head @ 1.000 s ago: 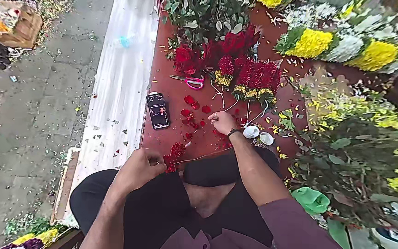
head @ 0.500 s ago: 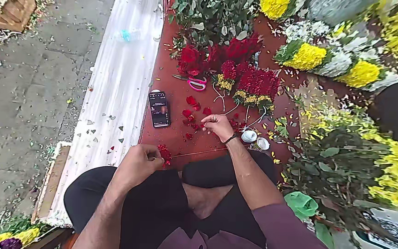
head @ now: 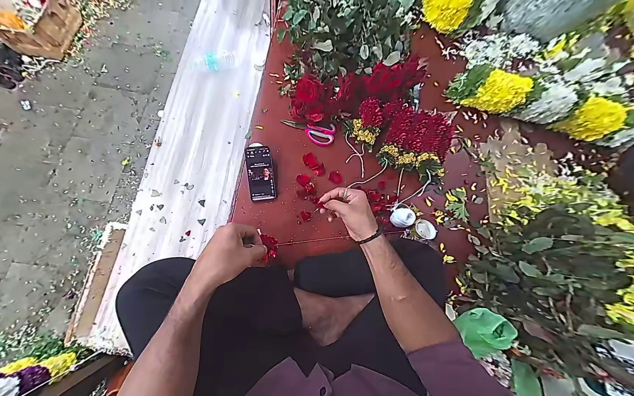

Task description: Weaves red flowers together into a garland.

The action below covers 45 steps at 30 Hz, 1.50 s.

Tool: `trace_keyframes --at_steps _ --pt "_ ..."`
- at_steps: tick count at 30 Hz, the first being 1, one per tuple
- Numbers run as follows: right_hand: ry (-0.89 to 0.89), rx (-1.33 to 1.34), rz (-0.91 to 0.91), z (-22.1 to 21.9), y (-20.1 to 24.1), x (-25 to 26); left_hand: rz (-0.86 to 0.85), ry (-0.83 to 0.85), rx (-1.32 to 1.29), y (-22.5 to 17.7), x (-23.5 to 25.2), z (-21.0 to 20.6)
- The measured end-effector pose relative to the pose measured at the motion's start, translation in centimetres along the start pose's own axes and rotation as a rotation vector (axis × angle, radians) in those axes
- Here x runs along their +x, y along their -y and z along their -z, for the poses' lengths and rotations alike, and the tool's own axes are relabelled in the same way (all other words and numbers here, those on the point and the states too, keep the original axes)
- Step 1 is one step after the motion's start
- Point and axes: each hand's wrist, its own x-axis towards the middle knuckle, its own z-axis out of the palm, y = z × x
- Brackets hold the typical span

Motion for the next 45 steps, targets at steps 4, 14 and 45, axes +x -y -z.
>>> trace_keyframes --at_steps 4,14,45 --pt "0.041 -0.032 0.003 -0.2 0.4 -1.0 0.005 -0.022 -0.02 0.1 0.0 0.0" --pt "0.02 -0.129 0.171 -1.2 1.0 -2.1 0.031 -0.033 -0.005 0.1 0.3 -0.2" --pt "0.17 -0.031 -0.088 -7.4 2.0 -6.2 0.038 -0.013 -0.193 -0.1 1.1 -2.4"
